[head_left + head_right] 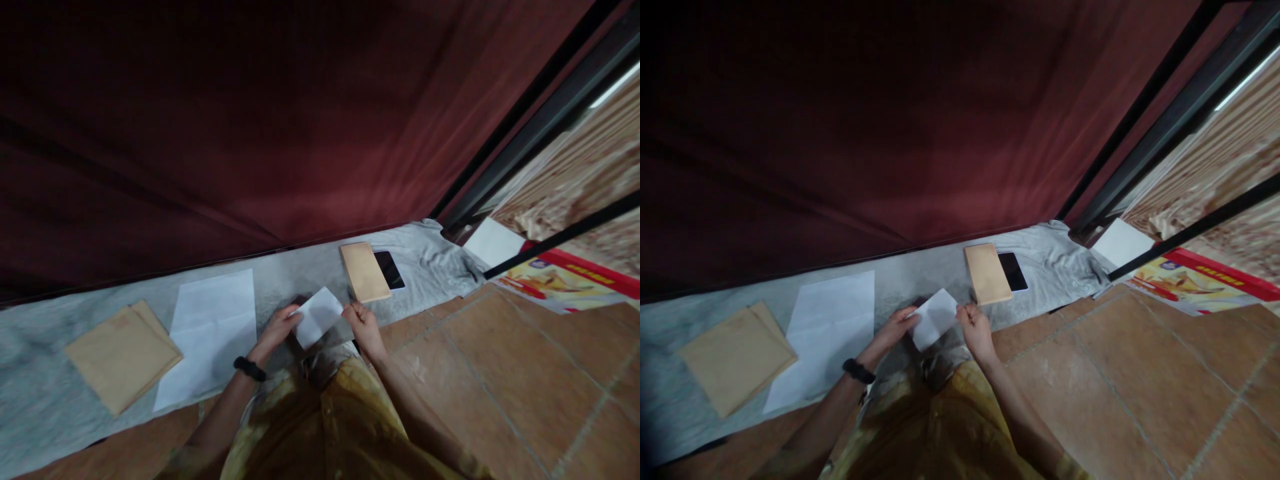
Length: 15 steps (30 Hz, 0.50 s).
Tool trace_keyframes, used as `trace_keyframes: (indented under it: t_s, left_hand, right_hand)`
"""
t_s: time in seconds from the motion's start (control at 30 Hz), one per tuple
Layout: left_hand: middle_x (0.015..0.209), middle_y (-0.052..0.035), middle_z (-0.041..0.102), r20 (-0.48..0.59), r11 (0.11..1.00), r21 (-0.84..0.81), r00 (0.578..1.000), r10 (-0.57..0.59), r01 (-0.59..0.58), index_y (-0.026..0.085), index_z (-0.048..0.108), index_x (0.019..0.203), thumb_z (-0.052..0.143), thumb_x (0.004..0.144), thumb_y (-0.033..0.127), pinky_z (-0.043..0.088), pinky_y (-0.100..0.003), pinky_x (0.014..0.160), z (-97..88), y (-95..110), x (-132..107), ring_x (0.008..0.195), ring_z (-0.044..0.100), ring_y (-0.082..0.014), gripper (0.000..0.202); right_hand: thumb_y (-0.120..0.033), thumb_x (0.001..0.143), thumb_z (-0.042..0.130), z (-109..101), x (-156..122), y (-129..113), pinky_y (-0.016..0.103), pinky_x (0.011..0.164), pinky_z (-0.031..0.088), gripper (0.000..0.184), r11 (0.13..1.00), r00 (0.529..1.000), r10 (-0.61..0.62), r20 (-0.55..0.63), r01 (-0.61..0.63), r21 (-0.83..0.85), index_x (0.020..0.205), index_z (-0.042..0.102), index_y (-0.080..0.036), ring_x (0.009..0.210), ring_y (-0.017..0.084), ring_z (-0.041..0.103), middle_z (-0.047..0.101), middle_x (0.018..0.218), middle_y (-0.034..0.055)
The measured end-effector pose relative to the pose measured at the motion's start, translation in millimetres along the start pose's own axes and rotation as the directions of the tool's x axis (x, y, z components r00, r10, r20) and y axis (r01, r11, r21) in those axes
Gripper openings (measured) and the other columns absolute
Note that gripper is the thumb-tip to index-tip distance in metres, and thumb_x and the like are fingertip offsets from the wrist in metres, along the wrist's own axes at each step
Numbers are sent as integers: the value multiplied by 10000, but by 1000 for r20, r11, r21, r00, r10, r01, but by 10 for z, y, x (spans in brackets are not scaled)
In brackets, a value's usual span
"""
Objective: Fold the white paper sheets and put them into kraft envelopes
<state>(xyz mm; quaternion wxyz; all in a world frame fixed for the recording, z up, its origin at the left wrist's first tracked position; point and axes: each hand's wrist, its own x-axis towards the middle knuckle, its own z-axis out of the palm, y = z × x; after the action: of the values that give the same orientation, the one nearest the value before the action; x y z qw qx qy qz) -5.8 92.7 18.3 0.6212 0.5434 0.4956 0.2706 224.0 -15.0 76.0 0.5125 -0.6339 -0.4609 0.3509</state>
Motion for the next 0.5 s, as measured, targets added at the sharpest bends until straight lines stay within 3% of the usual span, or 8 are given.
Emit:
trace_keyframes:
  t_s: [0.07,0.1,0.17,0.27,0.37,0.5]
  left_hand:
    - [678,-9,688,28,998,54,999,30,-32,191,742,739,736,637,339,433,-244,618,-10,50,12,660,586,-183,180]
    - [684,-6,694,46,994,91,998,49,-53,197,747,745,728,639,333,437,-246,627,-12,71,19,670,589,-188,173]
    - [710,-7,712,84,984,153,993,80,-92,206,756,761,708,657,322,449,-255,654,-9,98,40,698,604,-199,163]
    - [781,-20,738,107,973,208,991,81,-102,219,763,792,693,671,289,466,-267,709,17,98,87,763,632,-214,156]
    - [824,-23,733,-15,979,194,997,70,-66,224,748,848,703,654,255,471,-272,732,49,50,117,798,641,-213,202]
    - [756,4,684,-214,999,48,976,26,-16,187,693,1076,727,663,302,460,-263,649,71,-57,55,695,621,-184,429]
  right_hand:
    - [-502,916,552,44,99,216,321,787,527,325,998,989,-36,-146,28,-57,812,657,-213,857,200,634,671,880,48]
    - [-479,905,571,74,129,327,333,829,529,288,998,986,-39,-160,30,-58,913,675,-210,930,209,642,686,985,64]
    - [-448,876,617,146,165,533,343,854,540,313,1000,995,-12,-95,12,-5,1075,670,-213,989,215,653,698,1094,74]
    - [-405,834,650,271,221,768,329,792,552,286,994,999,40,29,-42,99,1033,684,-203,868,202,667,728,942,40]
    - [-360,783,648,383,314,903,306,717,538,185,990,994,104,-9,-103,94,845,680,-190,730,181,635,694,761,8]
    - [-321,785,583,484,418,951,285,669,521,157,990,984,138,-110,-132,54,842,655,-193,674,167,599,663,727,-5]
